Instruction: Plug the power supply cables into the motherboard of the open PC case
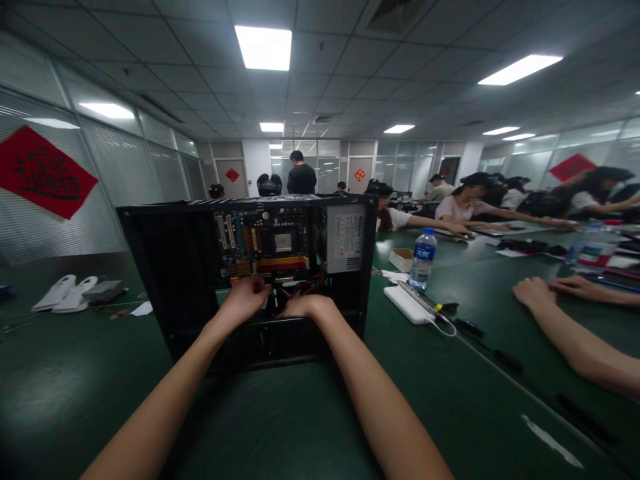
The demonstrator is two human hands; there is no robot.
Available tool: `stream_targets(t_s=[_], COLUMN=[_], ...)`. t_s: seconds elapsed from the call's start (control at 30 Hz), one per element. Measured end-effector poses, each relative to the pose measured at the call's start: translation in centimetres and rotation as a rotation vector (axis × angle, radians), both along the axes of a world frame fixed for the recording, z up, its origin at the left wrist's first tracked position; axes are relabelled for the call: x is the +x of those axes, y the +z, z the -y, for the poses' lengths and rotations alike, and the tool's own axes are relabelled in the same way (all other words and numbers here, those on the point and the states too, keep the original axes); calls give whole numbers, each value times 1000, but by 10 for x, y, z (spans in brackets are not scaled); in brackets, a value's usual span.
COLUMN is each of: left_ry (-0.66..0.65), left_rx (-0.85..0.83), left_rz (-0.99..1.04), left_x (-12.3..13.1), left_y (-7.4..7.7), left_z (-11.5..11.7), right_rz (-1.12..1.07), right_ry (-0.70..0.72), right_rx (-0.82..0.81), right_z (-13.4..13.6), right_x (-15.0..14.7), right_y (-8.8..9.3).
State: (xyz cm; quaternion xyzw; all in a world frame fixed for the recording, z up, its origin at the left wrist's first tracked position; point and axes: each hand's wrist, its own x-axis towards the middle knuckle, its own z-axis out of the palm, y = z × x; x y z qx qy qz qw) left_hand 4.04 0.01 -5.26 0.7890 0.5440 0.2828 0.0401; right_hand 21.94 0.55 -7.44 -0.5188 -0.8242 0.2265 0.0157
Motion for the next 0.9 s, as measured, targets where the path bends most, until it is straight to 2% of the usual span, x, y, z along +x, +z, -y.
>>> stream_targets(t_s=[0.1,0.2,0.43,0.67,0.9], left_ry=[12,46,66,59,24], left_rx=[9,3,36,-2,-24], left_rz=[-84,-168,-244,-275,-256], left_x=[5,10,12,14,13], left_y=[1,3,2,3,7], left_z=[7,14,17,20,21], right_rz=[43,67,18,189,170], right_ry=[-52,7,-10,19,34], right_rx=[99,143,124,43,12], right_z=[3,6,4,10,14], right_x=[0,0,1,-2,0], right_y=[2,6,5,15,20])
